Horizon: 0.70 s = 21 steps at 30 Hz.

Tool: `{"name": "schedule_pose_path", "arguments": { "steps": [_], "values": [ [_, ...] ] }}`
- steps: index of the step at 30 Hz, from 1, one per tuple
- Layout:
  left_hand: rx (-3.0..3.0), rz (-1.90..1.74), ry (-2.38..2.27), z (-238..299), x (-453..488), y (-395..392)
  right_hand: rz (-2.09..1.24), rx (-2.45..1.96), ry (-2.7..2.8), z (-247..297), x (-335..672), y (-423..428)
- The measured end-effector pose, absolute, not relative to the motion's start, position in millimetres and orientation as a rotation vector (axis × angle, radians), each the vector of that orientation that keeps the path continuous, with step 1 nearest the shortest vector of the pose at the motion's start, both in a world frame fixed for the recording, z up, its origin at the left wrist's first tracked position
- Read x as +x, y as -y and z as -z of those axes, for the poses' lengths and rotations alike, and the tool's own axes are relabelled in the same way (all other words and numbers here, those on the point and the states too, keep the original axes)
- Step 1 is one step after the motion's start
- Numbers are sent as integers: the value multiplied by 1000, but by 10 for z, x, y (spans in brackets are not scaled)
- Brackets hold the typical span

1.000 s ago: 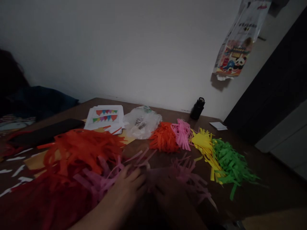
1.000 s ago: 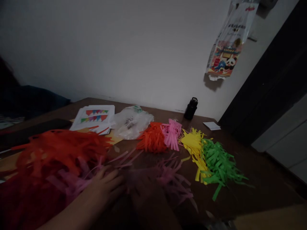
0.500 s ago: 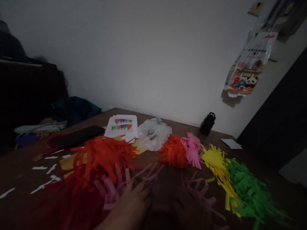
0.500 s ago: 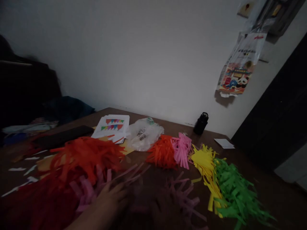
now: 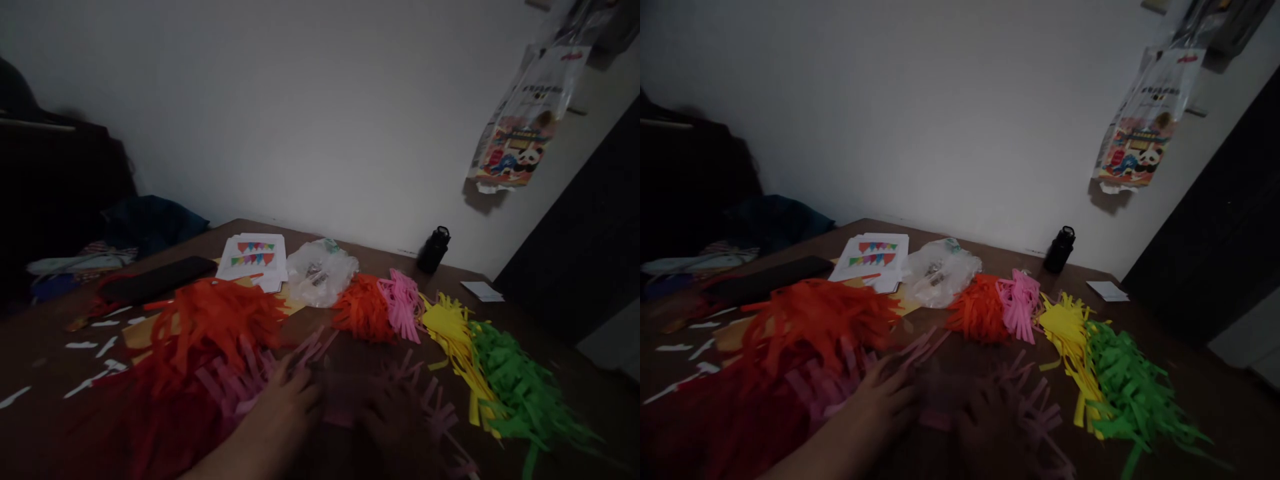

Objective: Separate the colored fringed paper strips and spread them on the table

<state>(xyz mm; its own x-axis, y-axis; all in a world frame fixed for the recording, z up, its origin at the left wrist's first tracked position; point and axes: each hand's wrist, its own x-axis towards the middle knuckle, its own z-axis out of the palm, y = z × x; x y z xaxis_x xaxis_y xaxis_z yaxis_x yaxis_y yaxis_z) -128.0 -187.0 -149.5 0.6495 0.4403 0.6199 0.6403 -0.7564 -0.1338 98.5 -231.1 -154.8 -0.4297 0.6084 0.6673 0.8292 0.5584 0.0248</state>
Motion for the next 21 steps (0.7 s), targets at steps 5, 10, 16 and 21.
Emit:
{"name": "schedule_pose_path", "arguments": {
  "steps": [5,10,16,21],
  "values": [
    [-2573,704,847,1453,-1259,1895,524,-1115,2217,1522,998,2293],
    [-2578,681,841,1481,-1241,1817,505,-1122,2344,1578,947,2232],
    [-2577,745,828,1435,-1324,1798,530,-1095,2423,1534,853,2326],
    [-2573,776,824,1342,-1319,1849,505,-1140,2423,1375,819,2416]
  ]
}}
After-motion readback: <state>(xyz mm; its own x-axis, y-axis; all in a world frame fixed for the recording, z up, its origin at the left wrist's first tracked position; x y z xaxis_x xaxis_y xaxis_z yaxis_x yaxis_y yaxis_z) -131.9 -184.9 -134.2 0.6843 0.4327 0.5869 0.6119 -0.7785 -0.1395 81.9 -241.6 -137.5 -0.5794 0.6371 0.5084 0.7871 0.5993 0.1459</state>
